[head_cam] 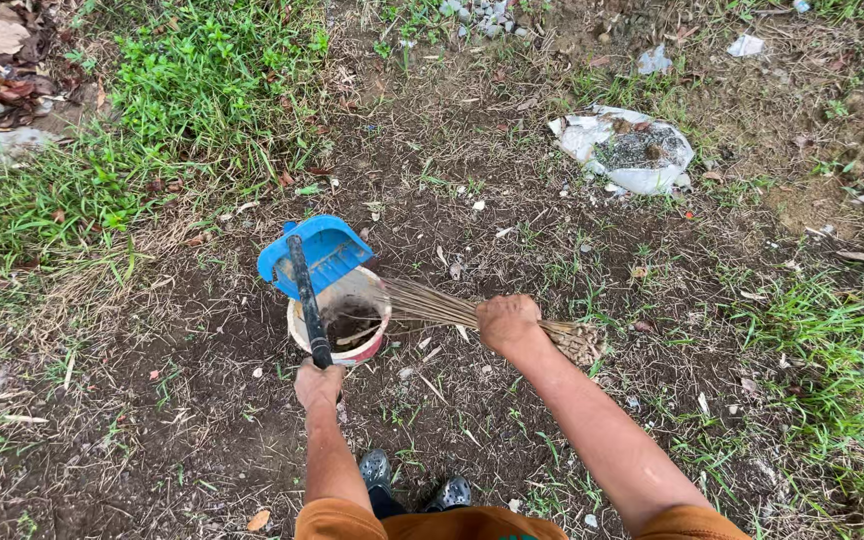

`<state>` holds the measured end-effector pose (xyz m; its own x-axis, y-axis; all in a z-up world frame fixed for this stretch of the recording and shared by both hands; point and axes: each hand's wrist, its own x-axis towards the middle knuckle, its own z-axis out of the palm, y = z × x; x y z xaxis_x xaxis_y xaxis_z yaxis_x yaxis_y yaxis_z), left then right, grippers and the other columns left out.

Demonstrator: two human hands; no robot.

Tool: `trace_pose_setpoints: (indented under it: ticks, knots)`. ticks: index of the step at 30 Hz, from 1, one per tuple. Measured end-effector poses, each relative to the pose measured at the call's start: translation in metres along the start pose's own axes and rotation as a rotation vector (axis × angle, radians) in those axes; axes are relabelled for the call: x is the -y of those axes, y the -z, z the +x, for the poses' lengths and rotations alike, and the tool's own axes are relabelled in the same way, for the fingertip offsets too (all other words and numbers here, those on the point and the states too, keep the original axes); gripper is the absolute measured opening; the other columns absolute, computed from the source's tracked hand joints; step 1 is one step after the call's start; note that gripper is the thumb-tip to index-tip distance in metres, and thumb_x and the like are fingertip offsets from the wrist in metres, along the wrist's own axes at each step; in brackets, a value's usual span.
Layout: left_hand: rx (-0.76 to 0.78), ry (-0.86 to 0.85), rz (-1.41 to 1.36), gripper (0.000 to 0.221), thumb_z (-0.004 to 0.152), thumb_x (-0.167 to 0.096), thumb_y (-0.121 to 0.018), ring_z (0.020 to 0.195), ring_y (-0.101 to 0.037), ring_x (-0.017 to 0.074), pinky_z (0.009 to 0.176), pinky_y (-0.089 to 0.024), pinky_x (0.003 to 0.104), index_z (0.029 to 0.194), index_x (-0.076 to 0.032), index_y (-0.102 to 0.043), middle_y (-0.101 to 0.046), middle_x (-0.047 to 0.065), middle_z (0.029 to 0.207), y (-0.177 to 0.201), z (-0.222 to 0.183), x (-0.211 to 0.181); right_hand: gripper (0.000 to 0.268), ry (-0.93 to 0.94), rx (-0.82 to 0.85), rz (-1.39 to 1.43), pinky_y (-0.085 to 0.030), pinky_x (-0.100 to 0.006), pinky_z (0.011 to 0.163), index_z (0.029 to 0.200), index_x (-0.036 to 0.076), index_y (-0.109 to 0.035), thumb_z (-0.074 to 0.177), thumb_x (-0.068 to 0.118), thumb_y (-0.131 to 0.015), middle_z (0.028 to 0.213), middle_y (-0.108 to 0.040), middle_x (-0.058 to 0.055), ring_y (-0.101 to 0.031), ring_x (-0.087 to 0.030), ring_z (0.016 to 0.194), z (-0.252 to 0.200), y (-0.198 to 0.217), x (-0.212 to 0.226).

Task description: The person sweeps scattered leaves and small debris on a dirt and grass area using a traditional straw broom and a blue dustpan. They gather the debris into the dustpan and then pour it into a bucket. The person continues sweeping different sections of the yard, collecting more leaves and debris.

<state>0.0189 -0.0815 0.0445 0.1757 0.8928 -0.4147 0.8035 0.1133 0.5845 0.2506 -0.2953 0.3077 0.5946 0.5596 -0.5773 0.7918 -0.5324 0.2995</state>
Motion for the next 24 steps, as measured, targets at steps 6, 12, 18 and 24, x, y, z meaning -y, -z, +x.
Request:
trace_pose_setpoints:
  ticks: [6,12,18,24]
  knots:
    - [-0.092,-0.065,-0.062,0.034,0.069,-0.024,-0.079,0.078,-0.073,0.0324,0.079,-0.058,0.043,0.098,-0.006,-0.075,-0.074,0.017,0.082,0.015,-0.017,-0.009,0.030,0.011,0.023,0.024,-0.060,-0.055,0.087,0.122,0.010,-0.066,0.102,0.026,-0.051,0.117,-0.071,-0.010,-0.071,-0.026,0.103,-0.007,0.003,-0.009]
    - [-0.062,0.039,-0.272,0.034,0.068,-0.019,-0.077,0.067,-0.072,0.0285,0.061,-0.058,0.041,0.097,-0.001,-0.074,-0.073,0.017,0.081,0.036,-0.046,-0.045,0.025,0.011,-0.065,0.073,-0.060,-0.052,0.086,0.120,0.013,-0.067,0.104,0.025,-0.053,0.110,-0.073,-0.008,-0.073,-0.024,0.099,-0.027,0.011,-0.024]
    - [-0.125,0.080,-0.489,0.031,0.063,-0.014,-0.080,0.059,-0.062,0.0230,0.054,-0.048,0.037,0.090,0.000,-0.072,-0.070,0.014,0.078,0.019,-0.023,-0.062,0.021,-0.026,-0.123,0.165,-0.059,-0.038,0.087,0.114,0.016,-0.070,0.095,0.022,-0.062,0.106,-0.075,-0.005,-0.073,-0.021,0.099,-0.040,0.026,-0.053]
    - [-0.005,0.111,-0.979,0.027,0.067,0.002,-0.076,0.050,-0.056,0.0215,0.044,-0.046,0.036,0.087,0.003,-0.058,-0.063,0.011,0.072,-0.018,0.034,-0.099,0.021,-0.073,-0.285,0.264,-0.059,-0.039,0.087,0.110,0.015,-0.073,0.092,0.019,-0.063,0.104,-0.076,-0.007,-0.073,-0.025,0.100,-0.026,0.025,-0.081]
